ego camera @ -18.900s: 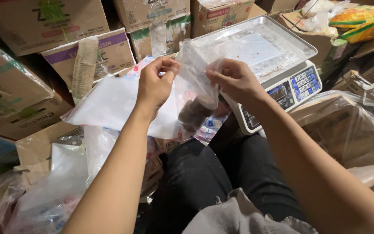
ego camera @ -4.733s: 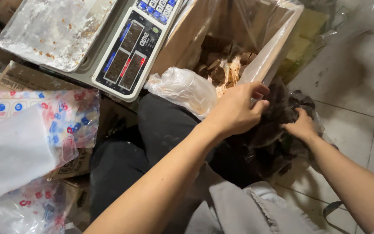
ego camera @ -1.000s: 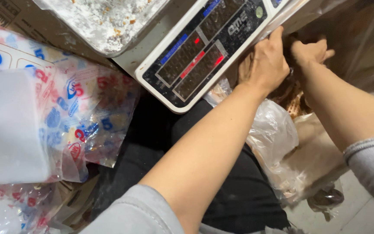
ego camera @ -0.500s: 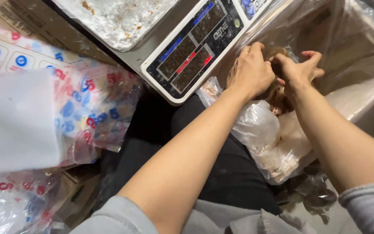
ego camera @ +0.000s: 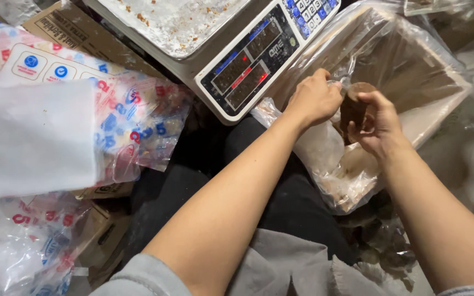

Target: The person weighs dark cylindrical food items on a digital scale, then places them into small plastic bags and ties them shut. They repeat this process for multiple items, handling each one individually.

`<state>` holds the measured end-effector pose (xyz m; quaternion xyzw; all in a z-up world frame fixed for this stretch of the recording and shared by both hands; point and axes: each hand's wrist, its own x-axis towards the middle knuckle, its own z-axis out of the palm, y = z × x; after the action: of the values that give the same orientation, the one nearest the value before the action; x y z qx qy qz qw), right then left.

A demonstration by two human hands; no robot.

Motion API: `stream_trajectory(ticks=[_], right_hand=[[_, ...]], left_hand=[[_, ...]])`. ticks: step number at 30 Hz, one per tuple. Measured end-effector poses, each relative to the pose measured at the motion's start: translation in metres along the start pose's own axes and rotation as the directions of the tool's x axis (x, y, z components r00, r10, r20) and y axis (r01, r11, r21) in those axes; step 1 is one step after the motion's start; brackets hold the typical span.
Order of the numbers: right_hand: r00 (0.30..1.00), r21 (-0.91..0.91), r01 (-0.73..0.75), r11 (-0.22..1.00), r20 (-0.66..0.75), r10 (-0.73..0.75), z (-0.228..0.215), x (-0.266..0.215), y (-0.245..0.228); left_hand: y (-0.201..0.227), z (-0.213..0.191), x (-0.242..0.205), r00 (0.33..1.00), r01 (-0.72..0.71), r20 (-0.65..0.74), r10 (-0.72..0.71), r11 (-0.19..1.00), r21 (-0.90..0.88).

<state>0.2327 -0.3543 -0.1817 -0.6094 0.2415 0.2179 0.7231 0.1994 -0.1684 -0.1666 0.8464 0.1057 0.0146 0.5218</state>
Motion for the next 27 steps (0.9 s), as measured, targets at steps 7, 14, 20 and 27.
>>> stream_trajectory(ticks=[7,14,20,27], right_hand=[[0.981,0.278,-0.124,0.953,0.176,0.076,-0.003,-0.038,-0.025],[0.889,0.213,0.006,0.977,0.446,-0.103,0.062,-0.072,-0.072],[0.838,0.037,0.242,0.970,0.496,-0.228,0.154,-0.102,-0.098],[0.439,-0.117,0.849,0.515,0.698,-0.566,0.253,-0.114,-0.095]], left_hand=[[-0.003,0.007,0.003,0.999,-0.019,0.039,0.020,0.999,-0.038],[0.025,-0.035,0.008,0.888,-0.228,-0.435,0.152,0.965,-0.129],[0.049,-0.110,-0.007,0.597,-0.387,-0.764,0.244,0.922,-0.008],[0.029,-0.195,-0.023,0.422,-0.390,-0.846,0.325,0.908,0.154]])
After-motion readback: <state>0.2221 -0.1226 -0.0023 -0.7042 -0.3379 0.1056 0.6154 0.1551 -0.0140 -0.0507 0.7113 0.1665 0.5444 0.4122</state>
